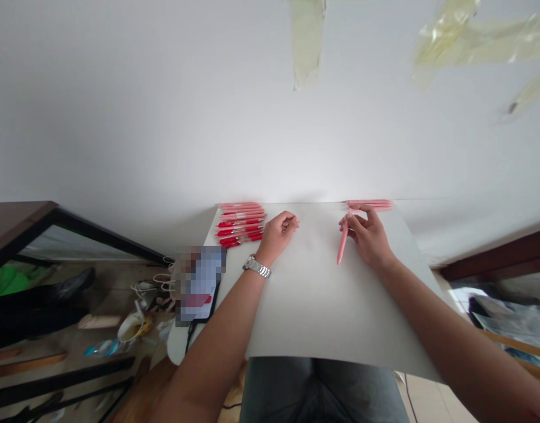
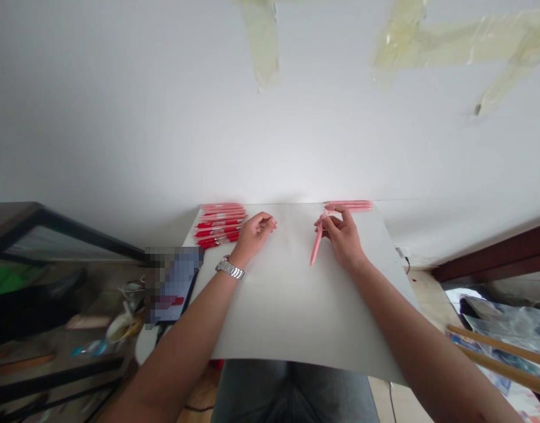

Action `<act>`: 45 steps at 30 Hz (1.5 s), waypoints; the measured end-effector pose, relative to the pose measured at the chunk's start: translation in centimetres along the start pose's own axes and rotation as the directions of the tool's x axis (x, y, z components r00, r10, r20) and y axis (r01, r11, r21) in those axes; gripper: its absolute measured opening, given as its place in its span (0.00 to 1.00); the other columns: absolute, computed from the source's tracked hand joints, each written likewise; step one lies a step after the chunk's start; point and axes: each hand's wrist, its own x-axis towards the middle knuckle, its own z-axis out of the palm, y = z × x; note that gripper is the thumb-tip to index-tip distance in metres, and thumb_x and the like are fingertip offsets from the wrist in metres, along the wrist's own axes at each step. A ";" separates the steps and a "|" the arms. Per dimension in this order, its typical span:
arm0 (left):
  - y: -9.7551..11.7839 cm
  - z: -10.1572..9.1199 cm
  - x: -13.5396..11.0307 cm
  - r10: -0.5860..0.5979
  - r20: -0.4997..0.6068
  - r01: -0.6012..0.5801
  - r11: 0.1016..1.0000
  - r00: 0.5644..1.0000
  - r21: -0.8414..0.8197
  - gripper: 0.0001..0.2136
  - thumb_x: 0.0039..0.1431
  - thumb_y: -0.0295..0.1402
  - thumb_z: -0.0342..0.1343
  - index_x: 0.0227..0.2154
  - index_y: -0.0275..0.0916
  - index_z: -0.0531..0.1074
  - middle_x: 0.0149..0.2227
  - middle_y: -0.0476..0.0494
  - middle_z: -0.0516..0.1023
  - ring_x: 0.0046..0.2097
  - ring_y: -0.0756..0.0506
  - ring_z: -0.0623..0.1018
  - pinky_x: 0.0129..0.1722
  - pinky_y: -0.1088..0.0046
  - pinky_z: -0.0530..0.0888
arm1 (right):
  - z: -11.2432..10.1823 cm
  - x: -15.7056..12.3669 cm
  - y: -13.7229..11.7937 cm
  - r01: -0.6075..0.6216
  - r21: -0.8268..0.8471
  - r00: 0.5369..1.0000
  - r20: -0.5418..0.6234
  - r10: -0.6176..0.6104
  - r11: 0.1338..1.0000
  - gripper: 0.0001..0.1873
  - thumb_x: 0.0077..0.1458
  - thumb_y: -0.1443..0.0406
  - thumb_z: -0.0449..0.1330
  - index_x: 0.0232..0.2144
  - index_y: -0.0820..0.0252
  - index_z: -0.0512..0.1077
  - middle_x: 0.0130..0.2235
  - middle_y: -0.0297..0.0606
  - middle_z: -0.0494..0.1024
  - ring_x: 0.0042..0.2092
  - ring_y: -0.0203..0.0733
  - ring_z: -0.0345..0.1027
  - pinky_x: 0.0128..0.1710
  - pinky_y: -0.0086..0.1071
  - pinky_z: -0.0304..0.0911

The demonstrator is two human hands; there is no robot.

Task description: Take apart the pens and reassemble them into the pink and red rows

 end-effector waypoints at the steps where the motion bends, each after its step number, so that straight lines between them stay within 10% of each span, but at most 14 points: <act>1: 0.0 0.0 0.0 -0.001 -0.002 0.001 1.000 1.000 0.005 0.15 0.65 0.49 0.58 0.35 0.40 0.75 0.34 0.44 0.81 0.36 0.47 0.81 0.37 0.73 0.75 | 0.0 0.0 0.0 0.000 -0.003 1.000 -0.003 0.000 1.000 0.23 0.59 0.45 0.63 0.48 0.47 0.63 0.35 0.34 0.79 0.37 0.43 0.76 0.37 0.37 0.73; 45: 0.5 0.0 -0.3 0.006 0.054 -0.015 0.988 0.999 0.156 0.14 0.69 0.46 0.54 0.37 0.40 0.73 0.35 0.46 0.81 0.38 0.47 0.82 0.39 0.73 0.76 | 0.2 -0.1 -0.1 -0.049 0.155 0.998 -0.020 0.052 0.987 0.23 0.56 0.49 0.69 0.48 0.50 0.69 0.35 0.33 0.82 0.36 0.40 0.76 0.37 0.35 0.72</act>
